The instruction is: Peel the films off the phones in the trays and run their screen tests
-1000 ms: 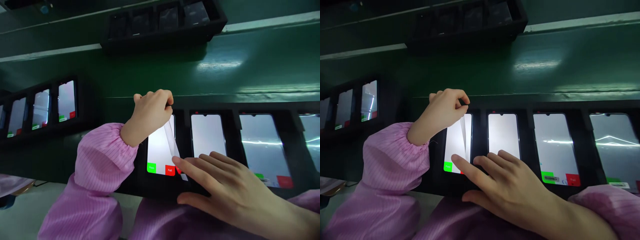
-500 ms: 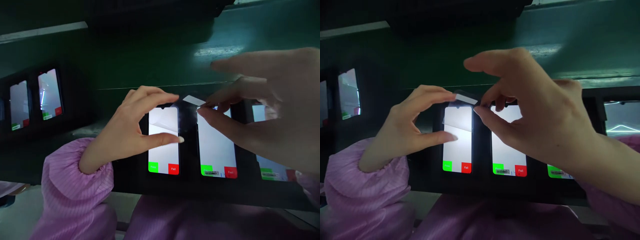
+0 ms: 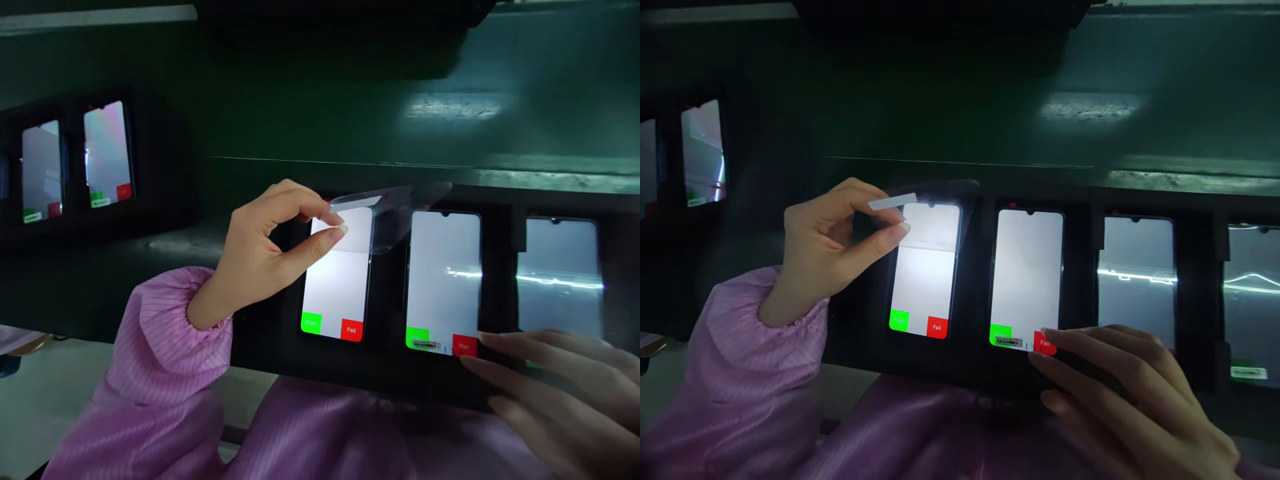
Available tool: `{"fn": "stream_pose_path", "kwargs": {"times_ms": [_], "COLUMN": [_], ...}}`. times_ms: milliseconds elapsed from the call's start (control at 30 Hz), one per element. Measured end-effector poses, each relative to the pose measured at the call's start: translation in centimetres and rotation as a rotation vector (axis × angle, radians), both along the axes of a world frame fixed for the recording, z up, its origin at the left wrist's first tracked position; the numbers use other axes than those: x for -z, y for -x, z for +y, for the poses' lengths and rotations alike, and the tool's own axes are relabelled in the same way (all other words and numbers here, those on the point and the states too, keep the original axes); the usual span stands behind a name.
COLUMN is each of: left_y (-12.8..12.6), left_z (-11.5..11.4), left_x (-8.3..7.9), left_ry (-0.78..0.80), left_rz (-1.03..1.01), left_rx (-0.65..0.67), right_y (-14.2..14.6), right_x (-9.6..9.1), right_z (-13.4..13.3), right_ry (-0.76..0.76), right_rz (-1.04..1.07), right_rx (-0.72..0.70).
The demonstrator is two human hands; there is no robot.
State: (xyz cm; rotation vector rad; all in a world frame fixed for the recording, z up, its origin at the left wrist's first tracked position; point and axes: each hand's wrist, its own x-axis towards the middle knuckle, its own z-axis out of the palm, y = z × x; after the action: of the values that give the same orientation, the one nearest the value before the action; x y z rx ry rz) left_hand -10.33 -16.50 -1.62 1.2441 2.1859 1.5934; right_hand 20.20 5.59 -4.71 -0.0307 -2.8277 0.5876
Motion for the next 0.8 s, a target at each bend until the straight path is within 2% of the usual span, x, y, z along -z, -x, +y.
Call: {"fn": "stream_pose_path", "kwargs": {"times_ms": [100, 233, 500, 667, 800], "left_y": [-0.5, -0.8, -1.7, -1.8, -3.3], "left_z": [0.0, -0.2, -0.7, -1.7, -5.2], "left_x": [0.2, 0.5, 0.9, 1.2, 1.3], "left_ry": [-0.030, -0.040, -0.054, -0.020, 0.118], "left_rz": [0.007, 0.028, 0.051, 0.072, 0.221], "left_rx": [-0.005, -0.006, -0.030, 0.018, 0.161], "right_y": [1.0, 3.7, 6.8, 6.5, 4.0], "right_x": [-0.3, -1.1, -1.1, -1.5, -1.7], "right_z": [-1.8, -3.7, -5.9, -5.6, -3.2], "right_ry": [-0.009, -0.077, -0.095, -0.064, 0.026], "right_rz": [0.102, 0.114, 0.088, 0.108, 0.176], "right_rx": [-0.076, -0.225, -0.259, -0.231, -0.180]}}
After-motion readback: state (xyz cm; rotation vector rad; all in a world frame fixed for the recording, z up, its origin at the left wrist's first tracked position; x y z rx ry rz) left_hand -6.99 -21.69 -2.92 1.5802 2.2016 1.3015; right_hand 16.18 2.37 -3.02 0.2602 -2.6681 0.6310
